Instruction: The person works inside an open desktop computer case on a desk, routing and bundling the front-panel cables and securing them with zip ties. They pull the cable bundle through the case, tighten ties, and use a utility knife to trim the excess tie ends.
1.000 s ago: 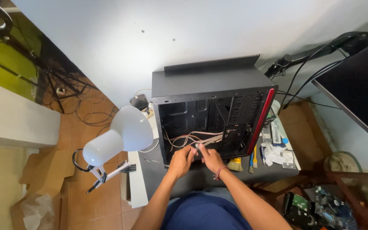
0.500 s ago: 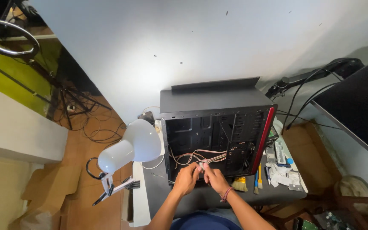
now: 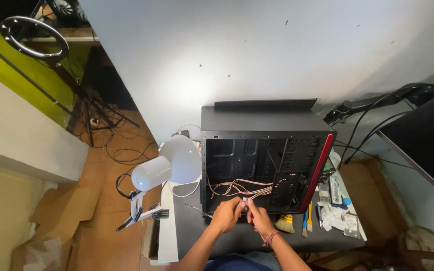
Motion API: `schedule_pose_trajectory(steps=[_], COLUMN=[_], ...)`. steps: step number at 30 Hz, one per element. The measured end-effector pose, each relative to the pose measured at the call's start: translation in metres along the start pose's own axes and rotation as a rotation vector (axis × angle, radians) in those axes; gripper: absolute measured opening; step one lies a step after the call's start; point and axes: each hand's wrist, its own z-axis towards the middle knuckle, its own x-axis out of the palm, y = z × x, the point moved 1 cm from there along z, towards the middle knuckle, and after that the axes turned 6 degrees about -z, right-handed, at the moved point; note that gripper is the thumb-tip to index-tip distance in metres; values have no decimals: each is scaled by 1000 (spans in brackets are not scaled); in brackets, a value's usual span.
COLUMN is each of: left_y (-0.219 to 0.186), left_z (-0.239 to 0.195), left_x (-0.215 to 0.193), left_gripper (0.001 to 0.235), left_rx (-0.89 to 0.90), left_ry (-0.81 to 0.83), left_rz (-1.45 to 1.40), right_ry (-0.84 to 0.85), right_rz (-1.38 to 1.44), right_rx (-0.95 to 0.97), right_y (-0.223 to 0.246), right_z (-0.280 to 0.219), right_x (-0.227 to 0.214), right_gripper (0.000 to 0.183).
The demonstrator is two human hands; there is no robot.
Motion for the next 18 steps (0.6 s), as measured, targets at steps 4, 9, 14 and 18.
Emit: schedule_pose_trajectory(steps=[4,9,14,18], left_y=[2,-5,-5,-3], left_z=[-7,-15,-18,-15], left_x=[1,0,3,2], left_gripper=[29,27,24,21], left_rx=[5,-10,141,349], left_ry=[-2,23,-57,-69], left_rz=[-8,20,155,447], right_ry=[264,-61,-399,-170], right_rz=[243,55,-190,-82], right_rx=[-28,140,-276,-423], right_y=[3,-2,59,48], right_z=[-5,3,-52,-48], right_x=[-3,-6,-1,-7], right_gripper=[72,77,44,32])
